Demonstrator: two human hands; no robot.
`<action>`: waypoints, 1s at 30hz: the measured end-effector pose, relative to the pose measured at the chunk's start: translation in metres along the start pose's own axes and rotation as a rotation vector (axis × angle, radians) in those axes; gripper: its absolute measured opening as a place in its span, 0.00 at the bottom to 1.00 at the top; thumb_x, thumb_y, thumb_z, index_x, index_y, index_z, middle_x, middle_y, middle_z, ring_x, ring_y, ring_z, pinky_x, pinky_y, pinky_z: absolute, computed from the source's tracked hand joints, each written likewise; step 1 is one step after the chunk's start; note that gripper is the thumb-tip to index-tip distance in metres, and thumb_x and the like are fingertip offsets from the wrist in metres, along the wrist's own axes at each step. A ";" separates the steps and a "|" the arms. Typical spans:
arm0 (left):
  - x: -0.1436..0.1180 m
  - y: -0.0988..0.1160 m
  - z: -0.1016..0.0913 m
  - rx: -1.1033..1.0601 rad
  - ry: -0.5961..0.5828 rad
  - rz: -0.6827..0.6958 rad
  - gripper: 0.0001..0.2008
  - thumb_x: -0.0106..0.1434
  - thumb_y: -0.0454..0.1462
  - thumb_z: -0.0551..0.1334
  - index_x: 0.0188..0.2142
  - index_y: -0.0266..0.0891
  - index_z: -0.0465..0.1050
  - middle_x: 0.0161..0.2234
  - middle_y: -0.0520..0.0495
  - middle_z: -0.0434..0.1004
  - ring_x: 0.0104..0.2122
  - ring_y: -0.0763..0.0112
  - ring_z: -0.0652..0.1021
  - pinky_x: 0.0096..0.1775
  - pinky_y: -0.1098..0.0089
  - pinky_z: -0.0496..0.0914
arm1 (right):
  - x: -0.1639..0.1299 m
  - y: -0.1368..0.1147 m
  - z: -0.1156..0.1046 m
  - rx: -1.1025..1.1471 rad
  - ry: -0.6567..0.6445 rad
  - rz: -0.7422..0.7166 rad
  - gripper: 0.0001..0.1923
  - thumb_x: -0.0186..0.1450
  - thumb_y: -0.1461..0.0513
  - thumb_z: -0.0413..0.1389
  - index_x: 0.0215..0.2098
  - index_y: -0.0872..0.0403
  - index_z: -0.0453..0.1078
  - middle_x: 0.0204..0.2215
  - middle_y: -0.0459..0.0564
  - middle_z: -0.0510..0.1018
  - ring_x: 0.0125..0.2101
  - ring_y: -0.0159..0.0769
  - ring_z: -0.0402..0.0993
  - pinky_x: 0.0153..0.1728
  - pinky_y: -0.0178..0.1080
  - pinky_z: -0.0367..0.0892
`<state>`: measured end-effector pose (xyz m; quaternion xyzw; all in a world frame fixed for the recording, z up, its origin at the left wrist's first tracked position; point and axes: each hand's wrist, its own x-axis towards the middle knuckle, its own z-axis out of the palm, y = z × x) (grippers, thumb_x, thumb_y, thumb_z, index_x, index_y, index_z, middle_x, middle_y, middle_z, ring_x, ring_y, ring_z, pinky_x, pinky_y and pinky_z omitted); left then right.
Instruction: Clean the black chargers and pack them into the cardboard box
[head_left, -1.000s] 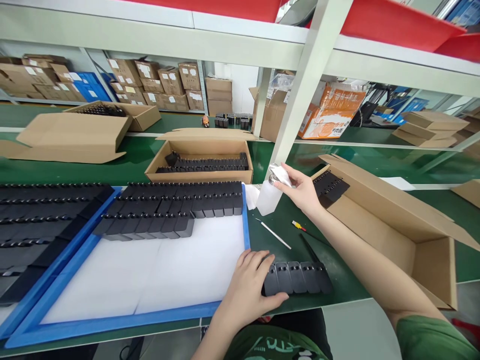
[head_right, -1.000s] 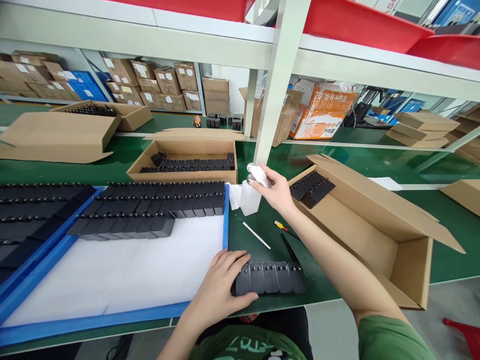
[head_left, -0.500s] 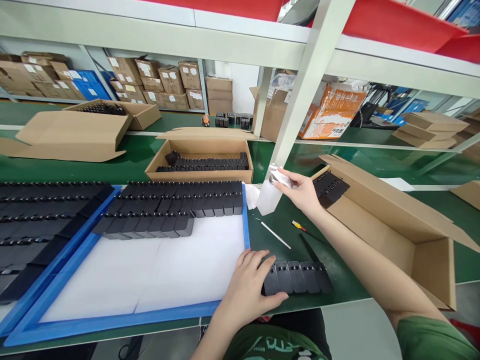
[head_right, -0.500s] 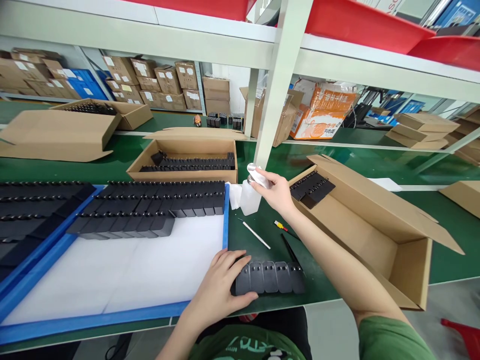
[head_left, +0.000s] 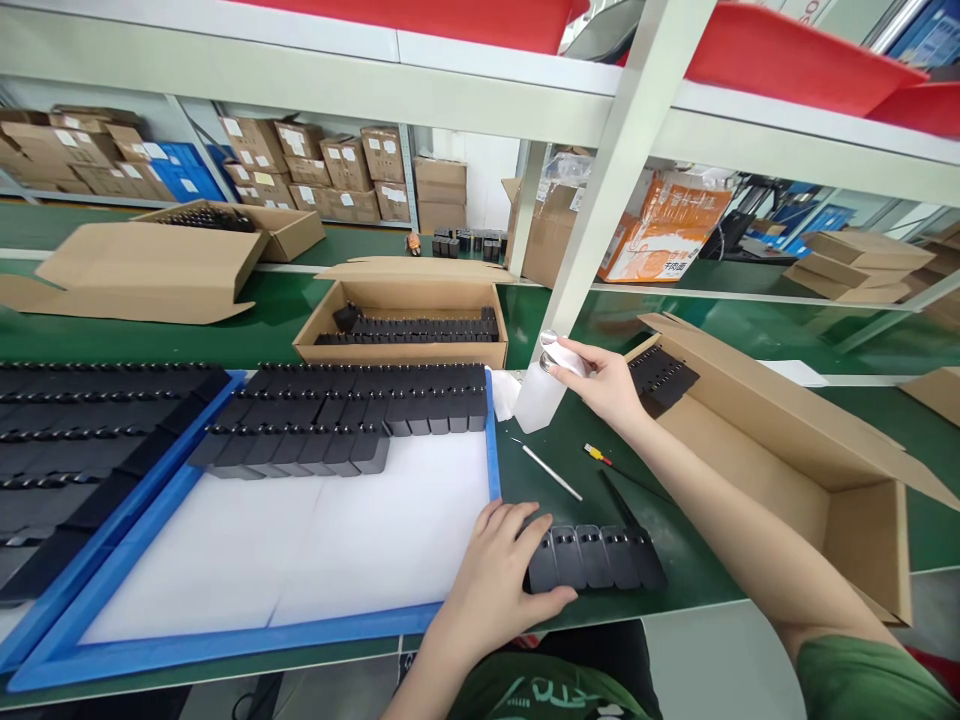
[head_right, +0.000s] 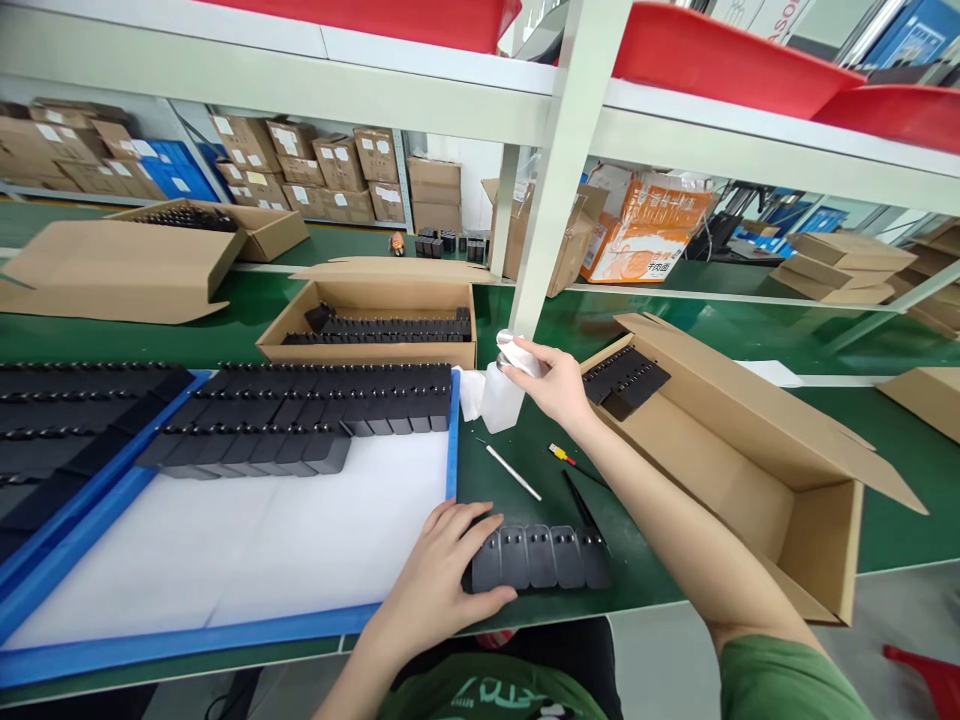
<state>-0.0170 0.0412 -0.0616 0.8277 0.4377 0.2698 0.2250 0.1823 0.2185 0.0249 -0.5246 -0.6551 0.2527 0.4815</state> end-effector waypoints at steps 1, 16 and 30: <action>0.000 0.000 0.000 -0.002 0.005 0.002 0.30 0.56 0.49 0.72 0.55 0.42 0.72 0.55 0.39 0.75 0.54 0.48 0.75 0.58 0.40 0.68 | 0.000 0.000 0.000 -0.003 -0.002 0.000 0.26 0.54 0.54 0.68 0.50 0.51 0.79 0.52 0.53 0.80 0.54 0.53 0.76 0.53 0.51 0.72; 0.000 0.000 0.001 0.008 0.002 0.005 0.30 0.56 0.49 0.72 0.55 0.40 0.71 0.55 0.38 0.74 0.54 0.47 0.75 0.58 0.39 0.68 | 0.001 -0.003 -0.001 0.016 -0.024 0.028 0.27 0.54 0.55 0.69 0.51 0.52 0.78 0.53 0.54 0.79 0.56 0.54 0.75 0.55 0.53 0.72; 0.000 0.001 -0.001 0.020 -0.013 -0.004 0.30 0.56 0.48 0.72 0.55 0.39 0.71 0.55 0.37 0.74 0.55 0.46 0.74 0.58 0.39 0.68 | 0.006 0.001 -0.004 0.090 -0.071 0.032 0.39 0.52 0.50 0.70 0.58 0.56 0.72 0.57 0.56 0.76 0.58 0.53 0.73 0.59 0.52 0.69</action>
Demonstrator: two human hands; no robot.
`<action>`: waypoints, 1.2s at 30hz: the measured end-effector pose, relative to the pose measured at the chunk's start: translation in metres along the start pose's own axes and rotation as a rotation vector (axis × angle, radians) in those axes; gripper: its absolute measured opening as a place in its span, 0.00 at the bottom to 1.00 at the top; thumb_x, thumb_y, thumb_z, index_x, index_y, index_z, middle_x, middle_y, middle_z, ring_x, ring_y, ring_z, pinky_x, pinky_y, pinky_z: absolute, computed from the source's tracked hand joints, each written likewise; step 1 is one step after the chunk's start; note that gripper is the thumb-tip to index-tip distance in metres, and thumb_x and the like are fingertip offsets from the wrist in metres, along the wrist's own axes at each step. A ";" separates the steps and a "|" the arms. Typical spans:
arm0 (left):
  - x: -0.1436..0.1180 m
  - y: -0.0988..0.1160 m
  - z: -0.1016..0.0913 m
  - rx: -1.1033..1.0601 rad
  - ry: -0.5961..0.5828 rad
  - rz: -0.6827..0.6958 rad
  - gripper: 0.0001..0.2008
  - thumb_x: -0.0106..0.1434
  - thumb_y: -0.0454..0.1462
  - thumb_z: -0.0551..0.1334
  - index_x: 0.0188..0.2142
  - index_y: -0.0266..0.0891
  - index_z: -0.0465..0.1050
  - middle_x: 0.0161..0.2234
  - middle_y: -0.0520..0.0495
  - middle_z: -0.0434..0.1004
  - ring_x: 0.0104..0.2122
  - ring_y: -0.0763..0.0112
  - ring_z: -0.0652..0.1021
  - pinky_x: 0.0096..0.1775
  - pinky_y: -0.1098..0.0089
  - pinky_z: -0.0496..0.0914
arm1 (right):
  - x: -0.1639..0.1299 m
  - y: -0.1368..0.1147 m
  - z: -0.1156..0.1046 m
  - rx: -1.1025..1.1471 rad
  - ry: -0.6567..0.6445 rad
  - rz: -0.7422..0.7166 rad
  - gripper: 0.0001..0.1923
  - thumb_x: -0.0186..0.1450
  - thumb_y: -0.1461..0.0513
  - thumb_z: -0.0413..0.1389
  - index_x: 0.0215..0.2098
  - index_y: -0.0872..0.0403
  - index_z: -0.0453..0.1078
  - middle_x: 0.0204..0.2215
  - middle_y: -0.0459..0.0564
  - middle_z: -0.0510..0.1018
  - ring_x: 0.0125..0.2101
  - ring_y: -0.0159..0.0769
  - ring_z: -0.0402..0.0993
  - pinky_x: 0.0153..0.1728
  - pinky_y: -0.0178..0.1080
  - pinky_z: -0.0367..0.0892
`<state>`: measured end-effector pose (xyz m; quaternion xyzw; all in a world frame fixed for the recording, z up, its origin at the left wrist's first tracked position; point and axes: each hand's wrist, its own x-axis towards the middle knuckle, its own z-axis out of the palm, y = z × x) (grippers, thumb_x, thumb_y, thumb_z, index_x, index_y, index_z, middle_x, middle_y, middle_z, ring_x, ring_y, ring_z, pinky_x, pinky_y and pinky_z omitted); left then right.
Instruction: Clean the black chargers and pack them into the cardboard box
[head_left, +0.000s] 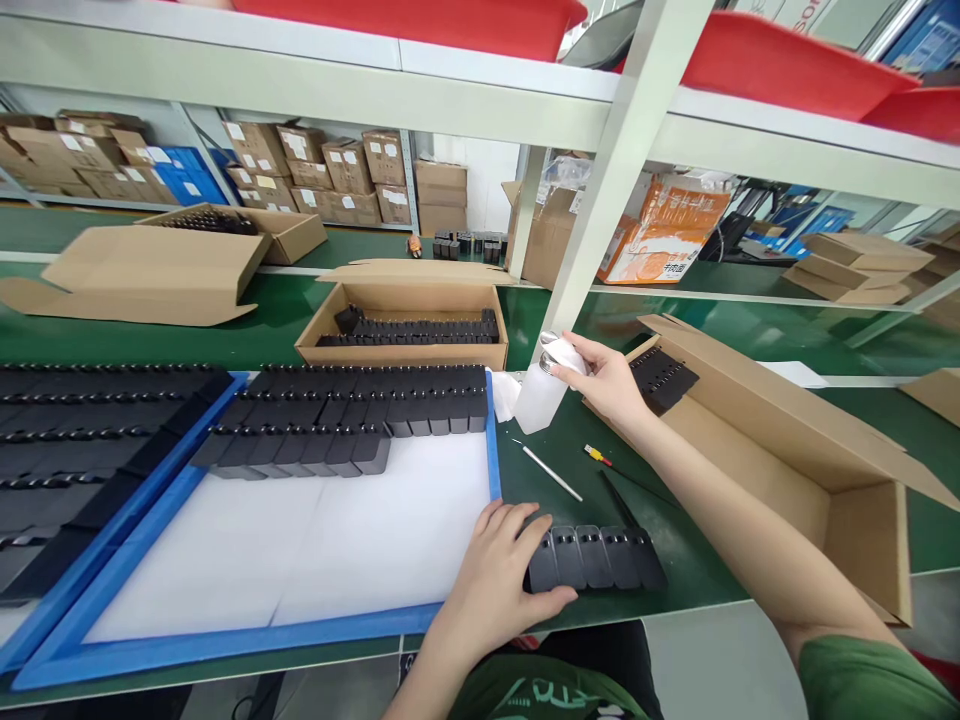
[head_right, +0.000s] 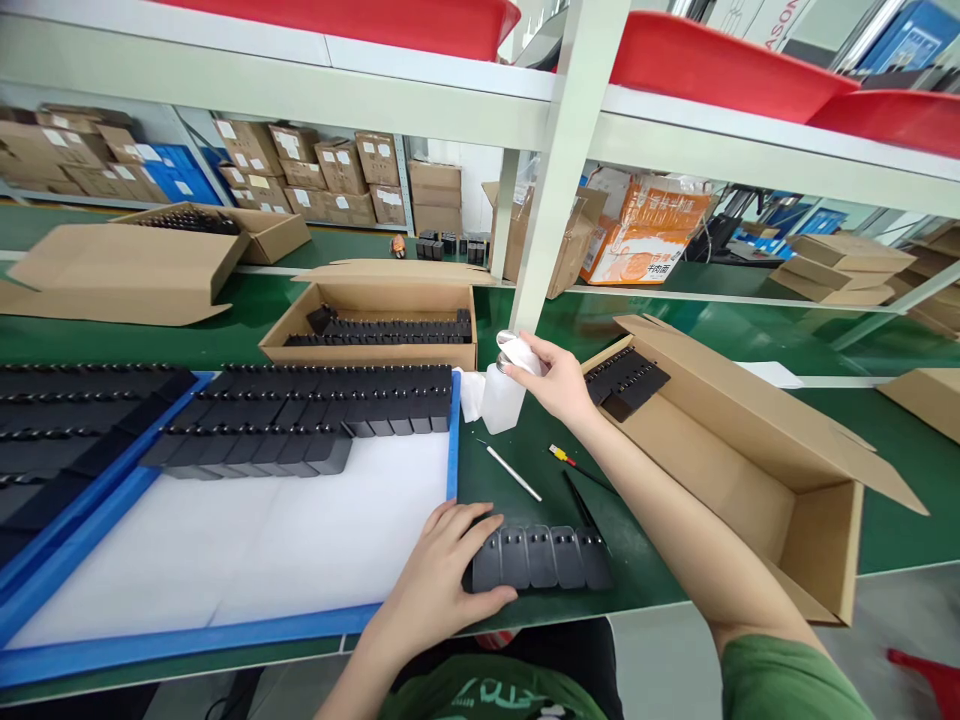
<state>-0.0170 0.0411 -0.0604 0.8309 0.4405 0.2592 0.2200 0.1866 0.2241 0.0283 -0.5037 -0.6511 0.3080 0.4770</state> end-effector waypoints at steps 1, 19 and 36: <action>0.000 0.000 0.000 0.001 0.000 0.001 0.31 0.56 0.48 0.72 0.55 0.39 0.71 0.55 0.37 0.74 0.55 0.46 0.74 0.58 0.39 0.68 | 0.001 0.000 -0.001 0.014 -0.009 0.002 0.40 0.52 0.49 0.70 0.59 0.56 0.72 0.56 0.57 0.77 0.56 0.52 0.75 0.56 0.52 0.71; 0.000 0.000 -0.001 0.062 0.064 0.056 0.31 0.54 0.48 0.73 0.53 0.38 0.72 0.53 0.37 0.77 0.52 0.49 0.77 0.56 0.42 0.72 | 0.007 -0.023 -0.014 -0.417 -0.104 -0.433 0.11 0.62 0.65 0.54 0.35 0.52 0.79 0.42 0.54 0.80 0.40 0.42 0.78 0.40 0.43 0.73; 0.001 0.006 -0.002 0.017 -0.020 0.113 0.38 0.60 0.51 0.69 0.63 0.39 0.59 0.58 0.38 0.73 0.57 0.51 0.73 0.63 0.45 0.59 | -0.207 -0.060 -0.052 -0.282 0.046 -0.021 0.20 0.65 0.69 0.60 0.52 0.42 0.77 0.41 0.49 0.71 0.39 0.35 0.72 0.32 0.37 0.69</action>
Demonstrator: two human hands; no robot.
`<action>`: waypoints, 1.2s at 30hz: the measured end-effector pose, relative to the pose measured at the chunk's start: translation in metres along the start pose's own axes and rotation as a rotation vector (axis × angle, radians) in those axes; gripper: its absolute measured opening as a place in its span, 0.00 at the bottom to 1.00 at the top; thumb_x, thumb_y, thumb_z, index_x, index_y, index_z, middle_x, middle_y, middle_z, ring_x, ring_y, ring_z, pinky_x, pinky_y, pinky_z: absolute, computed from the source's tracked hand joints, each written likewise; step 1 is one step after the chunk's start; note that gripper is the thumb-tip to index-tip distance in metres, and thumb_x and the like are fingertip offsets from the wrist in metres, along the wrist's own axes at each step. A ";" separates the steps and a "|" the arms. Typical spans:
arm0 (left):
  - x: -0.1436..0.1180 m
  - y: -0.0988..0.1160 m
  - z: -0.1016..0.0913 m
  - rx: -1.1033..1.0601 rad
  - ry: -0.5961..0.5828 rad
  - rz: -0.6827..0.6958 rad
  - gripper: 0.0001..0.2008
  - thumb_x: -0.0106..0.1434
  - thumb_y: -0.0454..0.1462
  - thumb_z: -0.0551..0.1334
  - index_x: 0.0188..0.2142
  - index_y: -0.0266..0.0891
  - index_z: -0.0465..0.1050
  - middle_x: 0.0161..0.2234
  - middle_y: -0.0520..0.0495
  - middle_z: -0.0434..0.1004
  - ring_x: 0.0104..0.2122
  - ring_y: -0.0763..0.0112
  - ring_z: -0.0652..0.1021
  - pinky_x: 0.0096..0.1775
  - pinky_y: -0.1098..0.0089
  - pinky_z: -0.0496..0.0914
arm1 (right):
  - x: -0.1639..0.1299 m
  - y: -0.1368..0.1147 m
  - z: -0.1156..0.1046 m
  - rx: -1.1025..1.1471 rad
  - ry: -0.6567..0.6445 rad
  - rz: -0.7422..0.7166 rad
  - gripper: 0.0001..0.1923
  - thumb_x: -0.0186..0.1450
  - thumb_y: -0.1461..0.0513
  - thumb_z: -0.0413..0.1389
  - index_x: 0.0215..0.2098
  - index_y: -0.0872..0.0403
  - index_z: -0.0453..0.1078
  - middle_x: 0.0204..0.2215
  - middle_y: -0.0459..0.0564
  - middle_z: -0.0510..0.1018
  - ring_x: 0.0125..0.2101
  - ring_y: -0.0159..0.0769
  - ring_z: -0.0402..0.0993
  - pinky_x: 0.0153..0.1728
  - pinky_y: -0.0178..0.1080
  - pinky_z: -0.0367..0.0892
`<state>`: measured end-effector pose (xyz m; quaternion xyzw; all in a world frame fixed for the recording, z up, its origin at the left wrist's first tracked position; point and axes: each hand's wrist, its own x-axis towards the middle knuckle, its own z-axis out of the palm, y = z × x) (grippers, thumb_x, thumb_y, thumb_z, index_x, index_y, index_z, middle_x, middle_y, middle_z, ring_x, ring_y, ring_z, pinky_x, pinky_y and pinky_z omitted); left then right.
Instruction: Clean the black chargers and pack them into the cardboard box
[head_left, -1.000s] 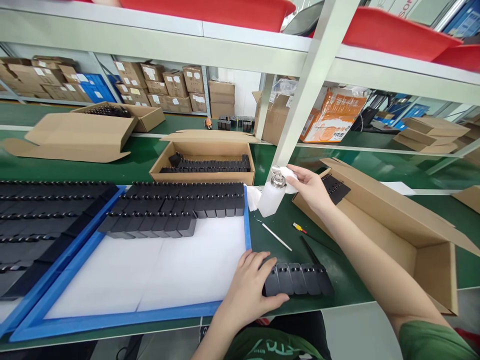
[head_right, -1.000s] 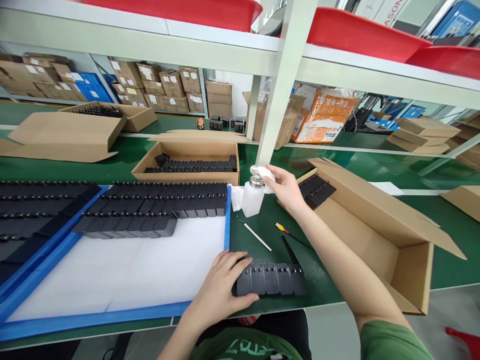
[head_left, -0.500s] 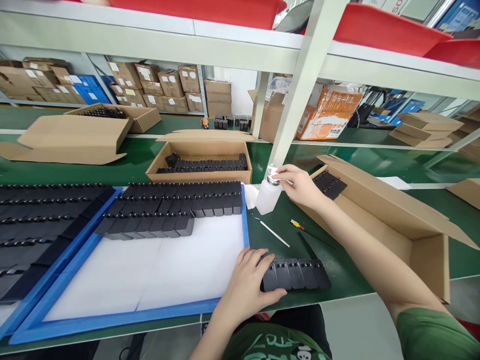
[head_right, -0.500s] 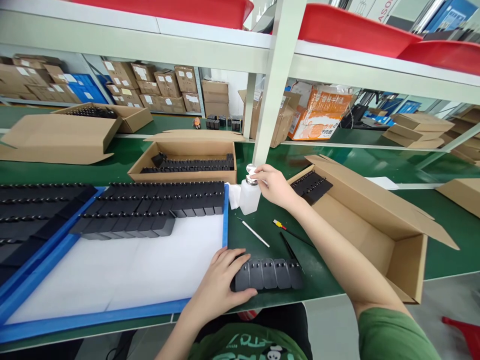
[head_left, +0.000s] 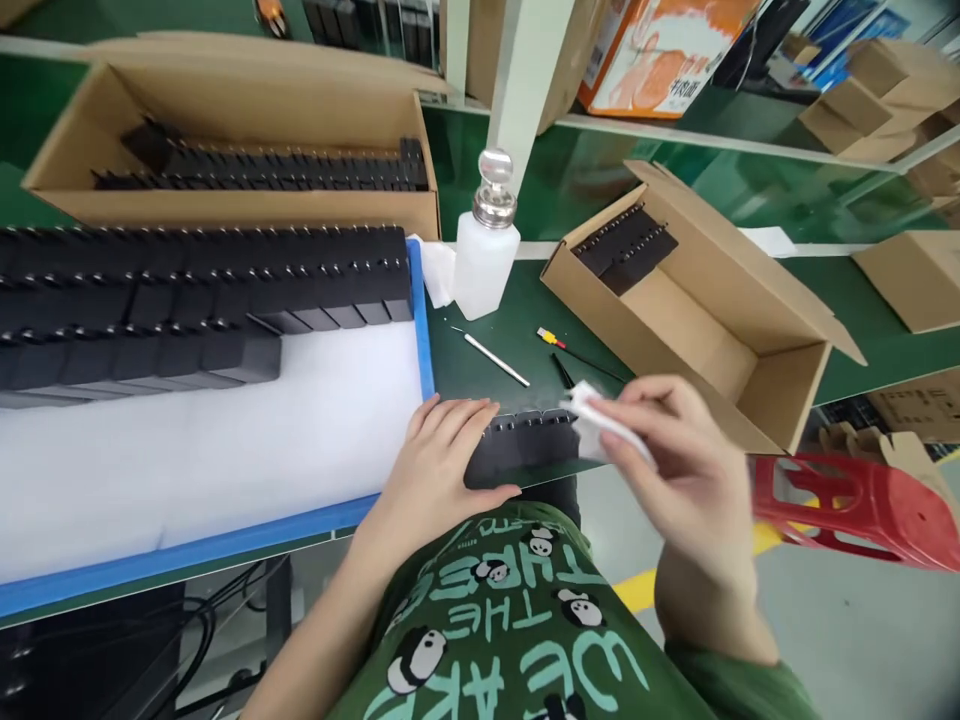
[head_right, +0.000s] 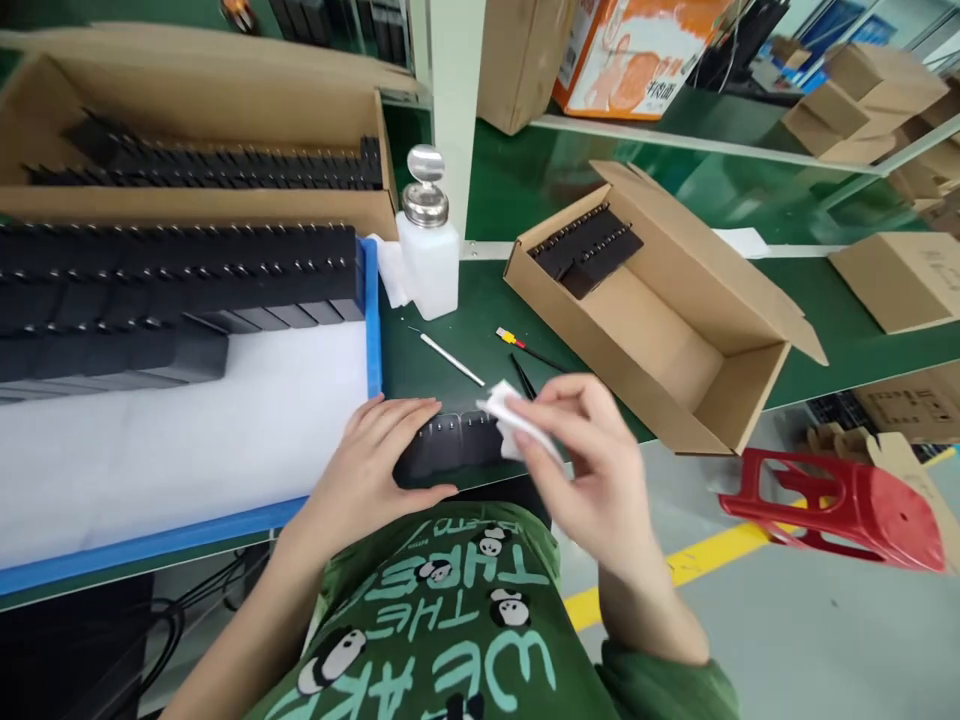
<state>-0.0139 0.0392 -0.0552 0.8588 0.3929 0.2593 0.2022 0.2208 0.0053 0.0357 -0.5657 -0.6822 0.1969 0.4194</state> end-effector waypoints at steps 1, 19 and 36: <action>0.003 0.004 0.001 0.026 0.001 0.005 0.37 0.61 0.51 0.69 0.63 0.39 0.59 0.57 0.38 0.74 0.57 0.50 0.73 0.63 0.45 0.59 | -0.017 0.004 0.006 -0.002 -0.044 0.054 0.20 0.66 0.69 0.59 0.52 0.43 0.76 0.42 0.49 0.70 0.39 0.34 0.72 0.33 0.37 0.70; 0.024 0.021 0.013 0.016 0.005 -0.096 0.12 0.65 0.36 0.62 0.48 0.38 0.73 0.45 0.46 0.83 0.46 0.60 0.80 0.60 0.51 0.63 | -0.052 0.011 0.078 -0.559 -0.281 -0.221 0.38 0.64 0.75 0.43 0.72 0.67 0.41 0.42 0.64 0.74 0.36 0.47 0.72 0.34 0.47 0.76; 0.005 0.006 0.000 -0.046 -0.037 -0.160 0.32 0.66 0.36 0.62 0.66 0.43 0.52 0.50 0.47 0.81 0.49 0.64 0.79 0.65 0.51 0.54 | -0.049 0.000 0.083 -0.361 -0.375 -0.304 0.33 0.63 0.76 0.44 0.67 0.69 0.53 0.41 0.63 0.75 0.37 0.46 0.73 0.37 0.46 0.78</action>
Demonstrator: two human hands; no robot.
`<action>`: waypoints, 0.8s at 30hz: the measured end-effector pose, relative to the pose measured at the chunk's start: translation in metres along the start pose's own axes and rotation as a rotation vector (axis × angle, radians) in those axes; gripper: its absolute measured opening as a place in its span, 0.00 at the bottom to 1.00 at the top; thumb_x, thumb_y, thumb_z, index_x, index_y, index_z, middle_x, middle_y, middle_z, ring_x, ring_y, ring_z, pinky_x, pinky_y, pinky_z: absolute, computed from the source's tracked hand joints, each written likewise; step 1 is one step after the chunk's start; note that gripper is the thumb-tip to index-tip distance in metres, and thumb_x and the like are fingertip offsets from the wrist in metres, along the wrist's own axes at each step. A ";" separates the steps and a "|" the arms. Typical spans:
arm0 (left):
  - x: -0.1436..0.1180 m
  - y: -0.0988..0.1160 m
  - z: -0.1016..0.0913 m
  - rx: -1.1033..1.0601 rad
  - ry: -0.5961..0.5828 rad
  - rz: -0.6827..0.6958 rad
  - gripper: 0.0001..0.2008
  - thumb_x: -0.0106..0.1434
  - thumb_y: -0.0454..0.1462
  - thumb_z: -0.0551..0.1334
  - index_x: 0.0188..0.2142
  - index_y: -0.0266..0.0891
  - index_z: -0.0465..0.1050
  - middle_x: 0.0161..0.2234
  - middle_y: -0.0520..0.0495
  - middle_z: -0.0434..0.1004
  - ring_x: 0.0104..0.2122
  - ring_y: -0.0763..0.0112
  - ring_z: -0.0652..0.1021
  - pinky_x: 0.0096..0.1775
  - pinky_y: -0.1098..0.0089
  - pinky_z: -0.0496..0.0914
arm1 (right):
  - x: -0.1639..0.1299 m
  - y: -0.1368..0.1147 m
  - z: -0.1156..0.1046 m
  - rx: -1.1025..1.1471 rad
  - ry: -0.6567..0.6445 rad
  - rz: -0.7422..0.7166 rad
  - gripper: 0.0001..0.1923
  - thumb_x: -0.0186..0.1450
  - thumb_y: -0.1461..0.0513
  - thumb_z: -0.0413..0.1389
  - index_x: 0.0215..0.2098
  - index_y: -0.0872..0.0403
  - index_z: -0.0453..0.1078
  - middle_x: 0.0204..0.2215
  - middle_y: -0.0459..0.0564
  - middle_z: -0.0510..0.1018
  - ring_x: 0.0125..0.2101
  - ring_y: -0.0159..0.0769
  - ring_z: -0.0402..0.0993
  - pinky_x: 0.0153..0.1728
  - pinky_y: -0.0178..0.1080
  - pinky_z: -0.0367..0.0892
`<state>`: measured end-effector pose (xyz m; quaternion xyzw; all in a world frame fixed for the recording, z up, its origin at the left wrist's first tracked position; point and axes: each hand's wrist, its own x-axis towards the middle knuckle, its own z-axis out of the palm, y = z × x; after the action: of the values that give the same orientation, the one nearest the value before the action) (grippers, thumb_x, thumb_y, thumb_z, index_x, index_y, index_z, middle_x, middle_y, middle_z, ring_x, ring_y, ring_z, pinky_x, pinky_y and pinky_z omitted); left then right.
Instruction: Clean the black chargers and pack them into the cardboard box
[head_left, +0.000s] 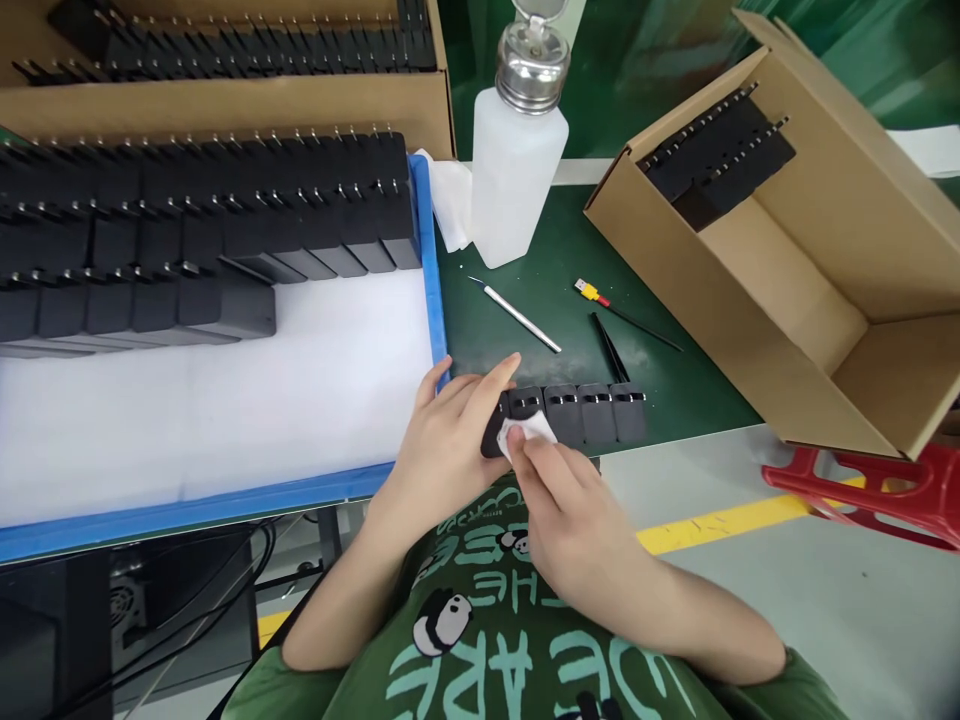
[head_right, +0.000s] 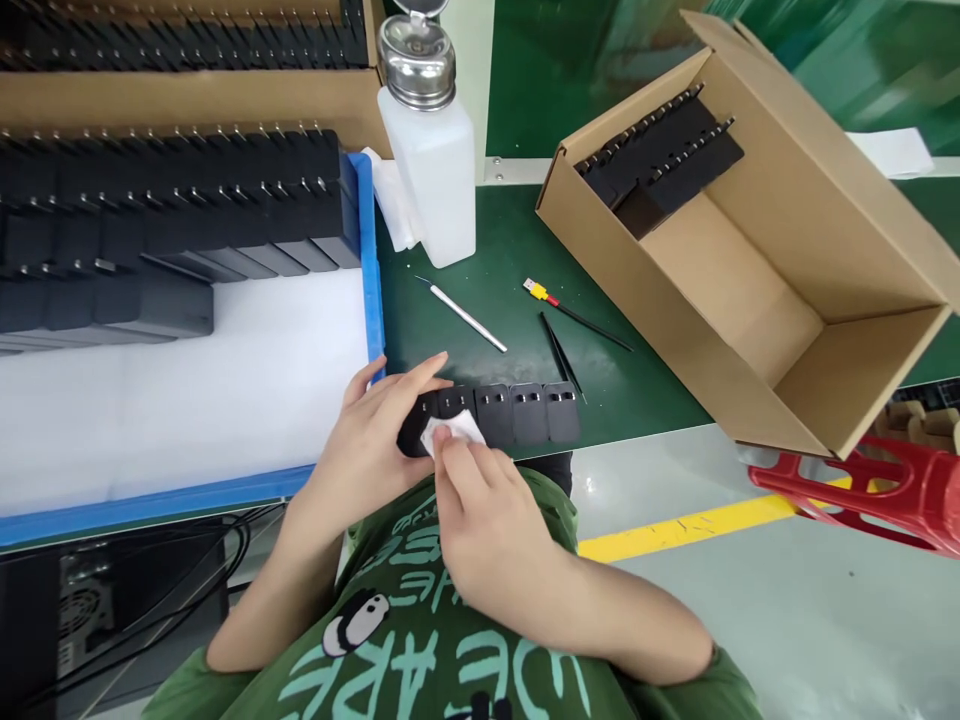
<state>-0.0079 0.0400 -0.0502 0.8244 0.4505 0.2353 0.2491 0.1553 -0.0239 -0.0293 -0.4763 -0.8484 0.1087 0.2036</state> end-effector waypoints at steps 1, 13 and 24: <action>0.000 0.000 0.000 0.010 -0.008 0.005 0.32 0.66 0.36 0.62 0.66 0.43 0.52 0.50 0.47 0.80 0.49 0.63 0.79 0.66 0.51 0.54 | -0.006 0.000 -0.007 0.076 -0.058 0.001 0.32 0.63 0.76 0.44 0.66 0.68 0.55 0.41 0.62 0.75 0.37 0.44 0.73 0.38 0.45 0.78; 0.035 0.042 0.006 0.244 -0.063 0.195 0.25 0.63 0.43 0.67 0.56 0.33 0.68 0.50 0.40 0.79 0.52 0.51 0.76 0.63 0.46 0.57 | -0.020 0.042 -0.038 0.015 0.136 0.207 0.27 0.66 0.74 0.46 0.61 0.55 0.66 0.41 0.56 0.73 0.40 0.42 0.73 0.40 0.43 0.75; 0.040 0.041 0.014 0.297 -0.110 0.220 0.22 0.60 0.40 0.70 0.51 0.35 0.71 0.47 0.44 0.81 0.42 0.56 0.81 0.56 0.51 0.66 | -0.040 0.050 -0.048 0.034 0.210 0.299 0.28 0.66 0.75 0.48 0.62 0.54 0.65 0.41 0.55 0.73 0.41 0.40 0.73 0.40 0.41 0.74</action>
<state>0.0458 0.0526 -0.0287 0.9079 0.3733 0.1468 0.1217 0.2333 -0.0325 -0.0154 -0.6025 -0.7401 0.1017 0.2808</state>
